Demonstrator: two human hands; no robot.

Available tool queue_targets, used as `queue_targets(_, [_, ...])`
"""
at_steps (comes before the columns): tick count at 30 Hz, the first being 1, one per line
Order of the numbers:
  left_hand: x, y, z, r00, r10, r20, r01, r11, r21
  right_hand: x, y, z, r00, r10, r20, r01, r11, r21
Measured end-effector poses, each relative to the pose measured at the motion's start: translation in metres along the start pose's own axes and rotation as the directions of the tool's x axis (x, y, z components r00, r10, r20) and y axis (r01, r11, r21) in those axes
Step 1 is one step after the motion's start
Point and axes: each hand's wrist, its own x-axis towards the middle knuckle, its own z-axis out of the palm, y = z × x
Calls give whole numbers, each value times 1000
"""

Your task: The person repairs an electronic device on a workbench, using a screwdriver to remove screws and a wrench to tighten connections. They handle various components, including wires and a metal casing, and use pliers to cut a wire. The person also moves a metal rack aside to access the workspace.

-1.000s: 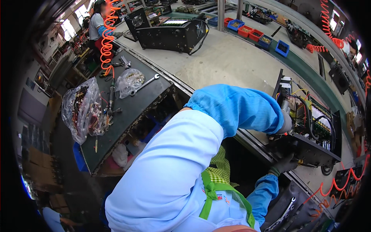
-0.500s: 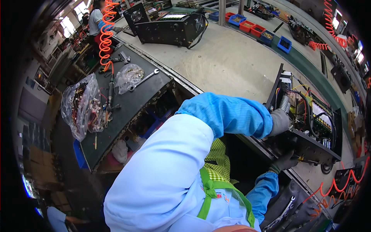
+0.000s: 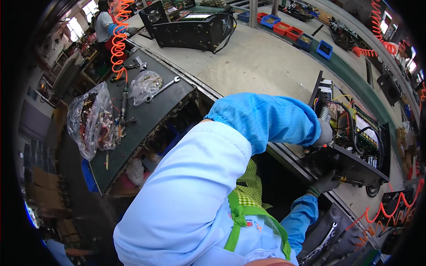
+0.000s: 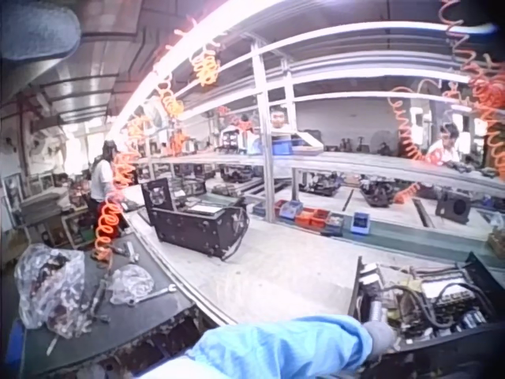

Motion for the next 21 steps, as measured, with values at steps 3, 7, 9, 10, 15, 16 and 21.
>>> queue_targets(3, [0,-3,-1,1000,-9,10,9,1000,-1,0,-2,2,999,-39,-16,38,998,-45])
queue_targets(7, [-18,5,-6,996,-81,-31,79,995,-57,0,0,3,999,39,3,-39,998,57])
queue_targets(9, [-25,4,-11,997,-71,-37,68,995,-79,4,3,1,1000,21,14,-21,1000,-15])
queue_targets(10, [-24,4,-9,996,-83,-44,80,994,-79,4,4,0,1000,10,21,-10,1000,10])
queue_targets(15, [-28,1,-7,992,-112,-53,107,991,-82,3,-3,2,997,26,66,-34,991,132])
queue_targets(16, [-32,-2,-8,994,-97,-53,92,991,-99,3,0,3,999,-2,45,-3,995,98])
queue_targets(21, [-37,-6,-7,991,-126,-47,119,985,-127,4,8,1,999,-17,32,19,999,-44])
